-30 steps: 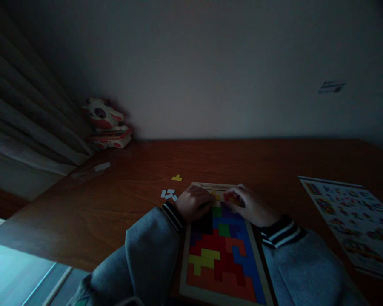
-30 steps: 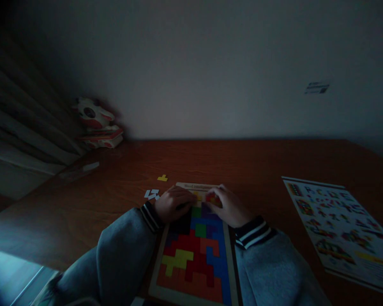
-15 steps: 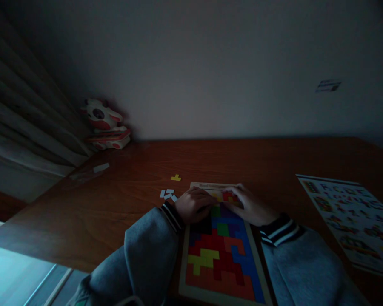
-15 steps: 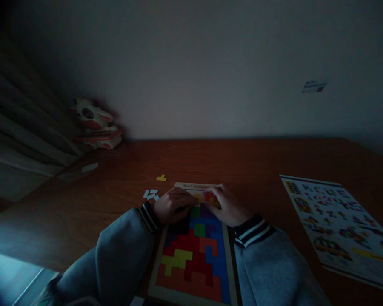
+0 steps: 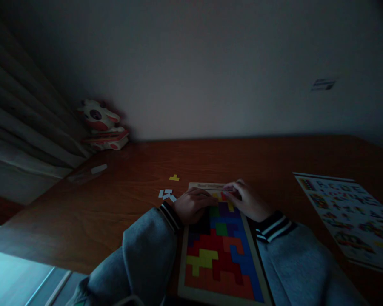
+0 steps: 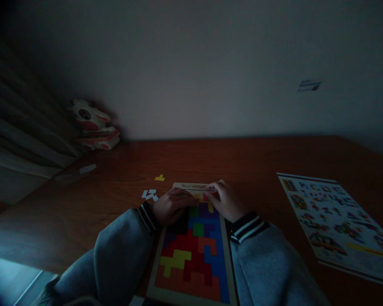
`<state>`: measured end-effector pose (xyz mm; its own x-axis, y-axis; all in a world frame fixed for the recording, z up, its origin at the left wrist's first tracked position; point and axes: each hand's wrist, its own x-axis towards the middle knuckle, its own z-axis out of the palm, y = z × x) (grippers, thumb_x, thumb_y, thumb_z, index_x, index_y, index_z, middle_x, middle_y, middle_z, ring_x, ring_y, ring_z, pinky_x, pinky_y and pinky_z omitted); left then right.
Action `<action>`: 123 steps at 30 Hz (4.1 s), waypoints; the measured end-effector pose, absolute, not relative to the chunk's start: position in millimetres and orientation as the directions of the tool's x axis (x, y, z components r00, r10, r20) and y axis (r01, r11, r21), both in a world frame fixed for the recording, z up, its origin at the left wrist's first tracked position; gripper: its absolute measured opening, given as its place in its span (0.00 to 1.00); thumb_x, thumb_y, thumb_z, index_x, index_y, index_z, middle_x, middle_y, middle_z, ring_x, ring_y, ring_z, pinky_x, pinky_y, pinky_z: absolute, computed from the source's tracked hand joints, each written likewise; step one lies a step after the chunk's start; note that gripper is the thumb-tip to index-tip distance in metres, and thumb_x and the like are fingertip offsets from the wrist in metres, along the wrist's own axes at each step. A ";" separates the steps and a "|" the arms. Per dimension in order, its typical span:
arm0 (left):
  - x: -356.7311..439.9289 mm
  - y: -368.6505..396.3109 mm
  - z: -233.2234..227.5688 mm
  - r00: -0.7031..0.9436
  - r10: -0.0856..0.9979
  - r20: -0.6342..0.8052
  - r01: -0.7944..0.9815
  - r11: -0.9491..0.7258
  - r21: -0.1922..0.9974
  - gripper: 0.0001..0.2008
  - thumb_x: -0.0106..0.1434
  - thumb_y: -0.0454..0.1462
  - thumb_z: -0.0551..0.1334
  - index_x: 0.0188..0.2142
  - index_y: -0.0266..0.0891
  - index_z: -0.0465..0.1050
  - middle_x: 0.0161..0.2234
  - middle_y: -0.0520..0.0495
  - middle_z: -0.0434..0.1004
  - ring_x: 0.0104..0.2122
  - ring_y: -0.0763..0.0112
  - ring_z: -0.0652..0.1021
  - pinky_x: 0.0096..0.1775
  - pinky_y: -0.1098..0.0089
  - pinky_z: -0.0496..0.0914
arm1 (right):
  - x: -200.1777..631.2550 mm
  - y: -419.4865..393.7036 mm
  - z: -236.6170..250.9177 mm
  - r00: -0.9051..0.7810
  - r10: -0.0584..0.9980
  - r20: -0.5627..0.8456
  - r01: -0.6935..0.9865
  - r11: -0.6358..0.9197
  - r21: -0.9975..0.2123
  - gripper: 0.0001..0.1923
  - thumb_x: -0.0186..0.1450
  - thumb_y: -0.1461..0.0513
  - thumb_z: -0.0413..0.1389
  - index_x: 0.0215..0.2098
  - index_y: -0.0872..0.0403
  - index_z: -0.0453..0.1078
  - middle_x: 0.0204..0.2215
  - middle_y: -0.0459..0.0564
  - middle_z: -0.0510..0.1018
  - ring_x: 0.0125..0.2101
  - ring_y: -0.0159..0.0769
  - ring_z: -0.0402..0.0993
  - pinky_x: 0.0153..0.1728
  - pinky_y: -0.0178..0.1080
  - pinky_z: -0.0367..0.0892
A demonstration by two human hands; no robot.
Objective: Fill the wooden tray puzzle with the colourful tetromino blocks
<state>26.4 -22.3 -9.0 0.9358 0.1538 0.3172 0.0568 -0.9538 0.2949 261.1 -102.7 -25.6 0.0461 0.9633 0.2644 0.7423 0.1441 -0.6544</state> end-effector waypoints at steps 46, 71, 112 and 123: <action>-98.3 38.6 1.3 0.839 0.445 0.314 0.409 -0.895 0.176 0.21 0.63 0.49 0.63 0.52 0.43 0.72 0.47 0.45 0.78 0.45 0.64 0.78 0.49 0.65 0.72 | 268.0 -102.7 -25.6 0.075 0.974 0.212 0.717 0.095 -0.691 0.16 0.68 0.51 0.49 0.38 0.52 0.73 0.36 0.53 0.75 0.36 0.41 0.74 0.38 0.43 0.69; -49.0 60.5 -26.5 0.547 0.756 0.359 0.674 -0.652 0.347 0.18 0.62 0.49 0.64 0.44 0.41 0.78 0.39 0.46 0.81 0.39 0.63 0.79 0.42 0.68 0.72 | 270.2 -99.9 -31.6 0.157 0.953 0.258 0.720 0.068 -0.690 0.19 0.67 0.47 0.50 0.37 0.51 0.74 0.35 0.53 0.77 0.37 0.42 0.75 0.40 0.44 0.69; 31.9 10.2 -20.5 0.591 0.723 0.357 0.340 -0.625 0.702 0.08 0.64 0.40 0.64 0.40 0.43 0.80 0.38 0.52 0.83 0.36 0.69 0.82 0.39 0.73 0.76 | 260.1 -101.2 -24.5 0.142 0.937 0.321 0.701 0.134 -0.701 0.16 0.68 0.50 0.49 0.36 0.51 0.72 0.32 0.50 0.76 0.33 0.39 0.73 0.36 0.41 0.68; 32.9 5.1 -13.1 0.618 0.627 0.475 0.213 -0.714 0.666 0.08 0.65 0.40 0.62 0.37 0.40 0.79 0.39 0.46 0.81 0.39 0.69 0.80 0.43 0.69 0.76 | 256.3 -99.1 -20.9 0.144 0.936 0.321 0.681 0.141 -0.719 0.17 0.68 0.50 0.49 0.38 0.51 0.72 0.32 0.50 0.77 0.31 0.37 0.74 0.33 0.40 0.69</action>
